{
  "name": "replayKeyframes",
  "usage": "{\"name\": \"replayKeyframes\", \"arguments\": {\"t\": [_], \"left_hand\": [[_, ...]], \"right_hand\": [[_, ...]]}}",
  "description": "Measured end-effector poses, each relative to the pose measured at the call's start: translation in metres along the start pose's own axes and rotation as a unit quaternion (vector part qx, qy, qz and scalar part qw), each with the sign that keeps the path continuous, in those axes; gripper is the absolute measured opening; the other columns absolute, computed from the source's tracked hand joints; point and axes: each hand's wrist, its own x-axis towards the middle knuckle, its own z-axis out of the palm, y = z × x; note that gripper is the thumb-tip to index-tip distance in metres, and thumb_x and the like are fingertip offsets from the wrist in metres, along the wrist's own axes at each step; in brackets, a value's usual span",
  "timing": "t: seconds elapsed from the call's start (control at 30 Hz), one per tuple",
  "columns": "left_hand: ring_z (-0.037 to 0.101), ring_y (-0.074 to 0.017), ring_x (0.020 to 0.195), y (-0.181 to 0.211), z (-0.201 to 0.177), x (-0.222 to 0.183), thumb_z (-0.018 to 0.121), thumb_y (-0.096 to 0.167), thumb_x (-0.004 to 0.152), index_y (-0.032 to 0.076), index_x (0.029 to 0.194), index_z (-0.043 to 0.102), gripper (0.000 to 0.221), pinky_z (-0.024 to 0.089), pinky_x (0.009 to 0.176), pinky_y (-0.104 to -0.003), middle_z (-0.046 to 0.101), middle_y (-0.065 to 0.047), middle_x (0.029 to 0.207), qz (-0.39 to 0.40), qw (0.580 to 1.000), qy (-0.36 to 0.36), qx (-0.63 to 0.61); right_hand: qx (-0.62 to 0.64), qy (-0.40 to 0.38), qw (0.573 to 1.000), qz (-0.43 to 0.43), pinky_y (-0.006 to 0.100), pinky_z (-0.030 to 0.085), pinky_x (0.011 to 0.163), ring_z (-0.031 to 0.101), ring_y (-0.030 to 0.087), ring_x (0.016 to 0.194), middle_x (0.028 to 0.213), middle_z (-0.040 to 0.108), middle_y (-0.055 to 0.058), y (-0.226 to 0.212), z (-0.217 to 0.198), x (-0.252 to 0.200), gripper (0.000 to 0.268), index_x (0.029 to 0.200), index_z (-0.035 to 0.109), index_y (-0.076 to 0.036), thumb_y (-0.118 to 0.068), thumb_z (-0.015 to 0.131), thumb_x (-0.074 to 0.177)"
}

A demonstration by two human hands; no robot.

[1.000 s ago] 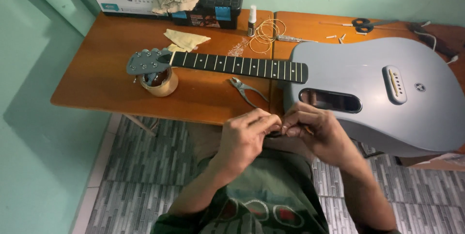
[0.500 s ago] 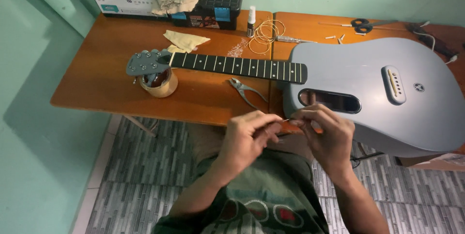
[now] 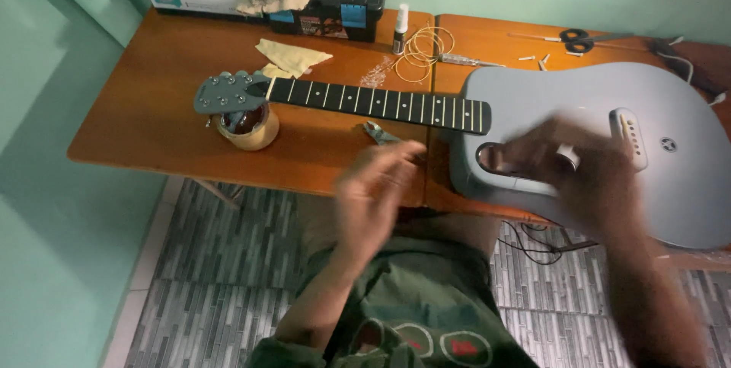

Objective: Cutting guitar strings with pliers and removing the string ends from the bridge.

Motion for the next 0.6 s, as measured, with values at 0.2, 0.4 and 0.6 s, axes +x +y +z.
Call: {"name": "replayKeyframes", "arguments": {"t": [0.2,0.4,0.6], "left_hand": [[0.077,-0.0198,0.095,-0.022,-0.05,-0.003,0.063,0.03,0.101,0.002,0.108,0.077,0.032,0.066,0.087,-0.03,0.079,-0.01,0.102,-0.124,0.989,0.082,-0.007],[0.076,-0.0128,0.086,-0.052,-0.086,-0.016,0.058,0.027,0.102,0.009,0.112,0.076,0.028,0.062,0.074,-0.022,0.081,-0.005,0.102,-0.174,0.977,0.042,0.113],[0.076,-0.0126,0.082,-0.06,-0.077,-0.016,0.062,0.022,0.099,0.007,0.107,0.078,0.023,0.062,0.072,-0.022,0.081,-0.005,0.099,-0.166,0.982,0.023,0.087]], "right_hand": [[-0.106,-0.059,0.992,0.022,0.025,0.037,0.042,0.045,0.007,0.059,0.088,0.069,0.001,0.074,-0.027,0.176,0.014,0.121,0.077,-0.012,-0.01,0.072,0.109],[-0.055,-0.108,0.986,0.115,0.028,0.061,0.079,0.07,0.015,0.078,0.093,0.073,0.012,0.269,0.031,0.299,0.02,0.113,0.076,-0.006,-0.013,0.082,0.096],[-0.009,-0.089,0.963,0.252,0.026,0.063,0.068,0.072,0.015,0.069,0.081,0.074,0.012,0.318,0.068,0.309,0.023,0.095,0.076,0.001,-0.018,0.087,0.088]]}}
